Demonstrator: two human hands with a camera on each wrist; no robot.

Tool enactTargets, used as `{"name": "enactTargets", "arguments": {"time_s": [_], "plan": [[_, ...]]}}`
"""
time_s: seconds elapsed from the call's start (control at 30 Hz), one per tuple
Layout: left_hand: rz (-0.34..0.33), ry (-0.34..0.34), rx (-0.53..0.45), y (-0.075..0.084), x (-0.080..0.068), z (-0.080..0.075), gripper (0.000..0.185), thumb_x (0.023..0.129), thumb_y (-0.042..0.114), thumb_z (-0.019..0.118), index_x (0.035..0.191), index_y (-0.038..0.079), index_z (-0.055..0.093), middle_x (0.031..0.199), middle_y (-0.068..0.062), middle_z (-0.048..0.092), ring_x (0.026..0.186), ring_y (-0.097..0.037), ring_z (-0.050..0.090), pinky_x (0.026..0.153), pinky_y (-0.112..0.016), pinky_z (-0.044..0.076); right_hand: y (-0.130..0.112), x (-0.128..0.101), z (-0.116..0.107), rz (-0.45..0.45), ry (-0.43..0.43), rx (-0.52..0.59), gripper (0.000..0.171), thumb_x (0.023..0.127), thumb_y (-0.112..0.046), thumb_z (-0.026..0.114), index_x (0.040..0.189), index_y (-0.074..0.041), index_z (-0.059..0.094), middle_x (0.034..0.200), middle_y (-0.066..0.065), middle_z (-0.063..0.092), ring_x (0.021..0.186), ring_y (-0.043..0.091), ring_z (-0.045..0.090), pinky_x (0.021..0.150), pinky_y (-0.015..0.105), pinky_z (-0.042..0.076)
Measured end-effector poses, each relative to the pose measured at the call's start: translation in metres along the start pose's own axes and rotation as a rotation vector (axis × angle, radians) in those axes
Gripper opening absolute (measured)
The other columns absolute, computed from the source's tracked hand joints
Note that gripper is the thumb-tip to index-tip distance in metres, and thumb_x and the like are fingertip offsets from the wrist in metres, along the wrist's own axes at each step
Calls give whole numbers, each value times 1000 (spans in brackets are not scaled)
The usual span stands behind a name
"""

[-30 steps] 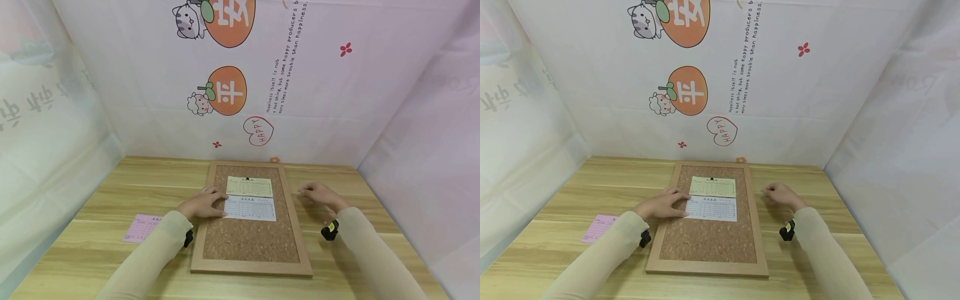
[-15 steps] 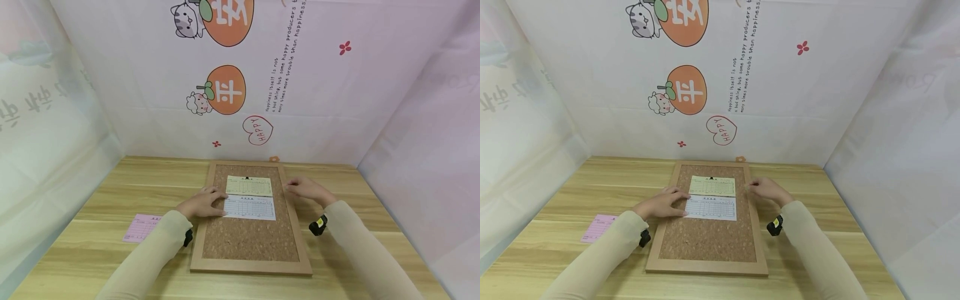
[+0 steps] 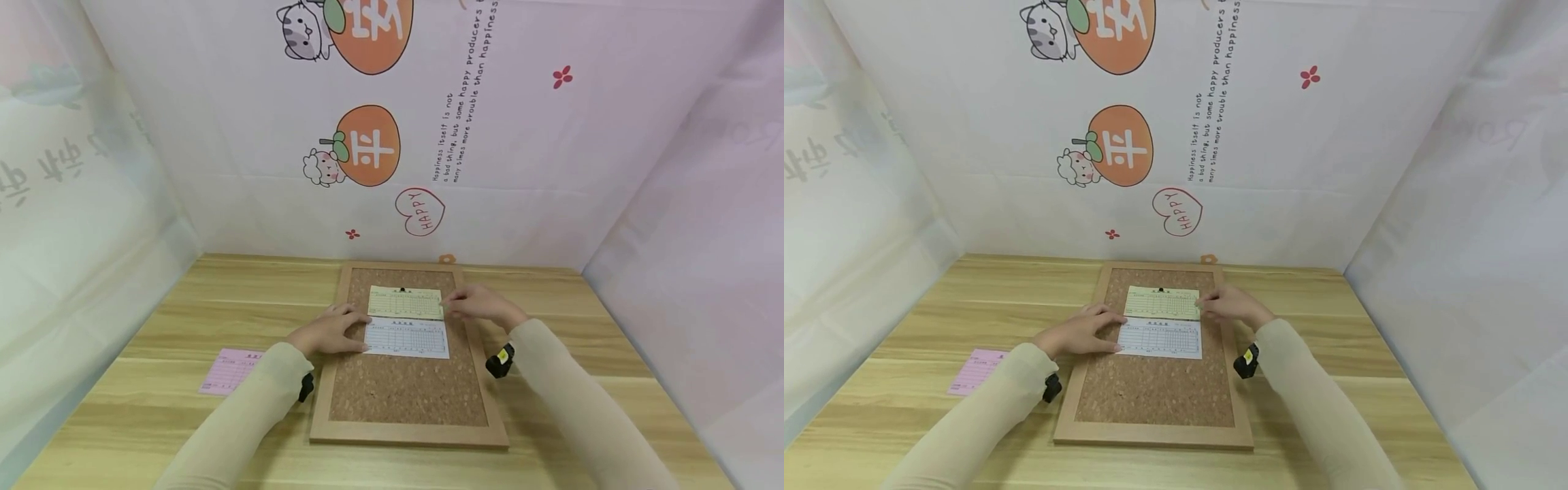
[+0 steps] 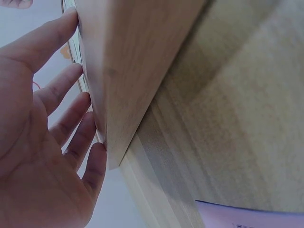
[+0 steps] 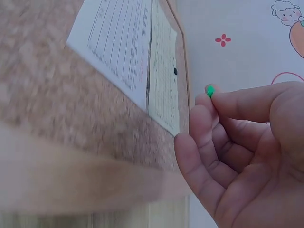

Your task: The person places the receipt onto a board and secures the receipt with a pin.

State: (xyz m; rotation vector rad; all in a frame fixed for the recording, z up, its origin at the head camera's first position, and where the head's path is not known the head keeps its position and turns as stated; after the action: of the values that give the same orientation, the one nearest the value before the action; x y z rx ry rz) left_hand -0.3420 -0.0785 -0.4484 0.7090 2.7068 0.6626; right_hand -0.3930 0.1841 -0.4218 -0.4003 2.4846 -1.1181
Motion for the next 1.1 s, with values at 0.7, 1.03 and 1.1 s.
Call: {"name": "enactTargets", "arguments": {"time_s": [0.7,1.03,1.1], "plan": [[-3,-3,-19,1,-2,-1,59,93,41,70,145,17,53,156,-15,33,146,-39,21,113,-60,24,-11,32,40,-2,-85,19,27,101,-20,60,119,-5,72,70,2,53,66,14,48,66,32,47],[-4,-4,-25,3,-3,-1,59,94,39,70,145,17,52,155,-16,34,145,-40,22,113,-60,23,-16,39,55,-23,-66,56,23,99,-17,63,115,-4,74,83,5,66,77,16,60,72,31,56],[-6,-5,-23,3,-2,-1,59,93,40,70,145,17,53,155,-16,34,145,-40,23,113,-60,24,-15,39,56,-15,-64,72,24,99,-18,63,116,-4,74,87,6,68,79,17,62,73,33,57]]}}
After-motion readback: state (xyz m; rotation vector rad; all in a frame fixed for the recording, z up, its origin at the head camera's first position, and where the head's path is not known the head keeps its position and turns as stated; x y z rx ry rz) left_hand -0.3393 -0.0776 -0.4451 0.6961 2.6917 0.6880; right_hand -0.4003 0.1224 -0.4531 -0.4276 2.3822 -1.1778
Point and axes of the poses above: each hand's wrist, its own x-axis towards the middle knuckle, its own z-axis out of the palm, y = z × x, the point moved 9 cm from there along x, towards the middle knuckle
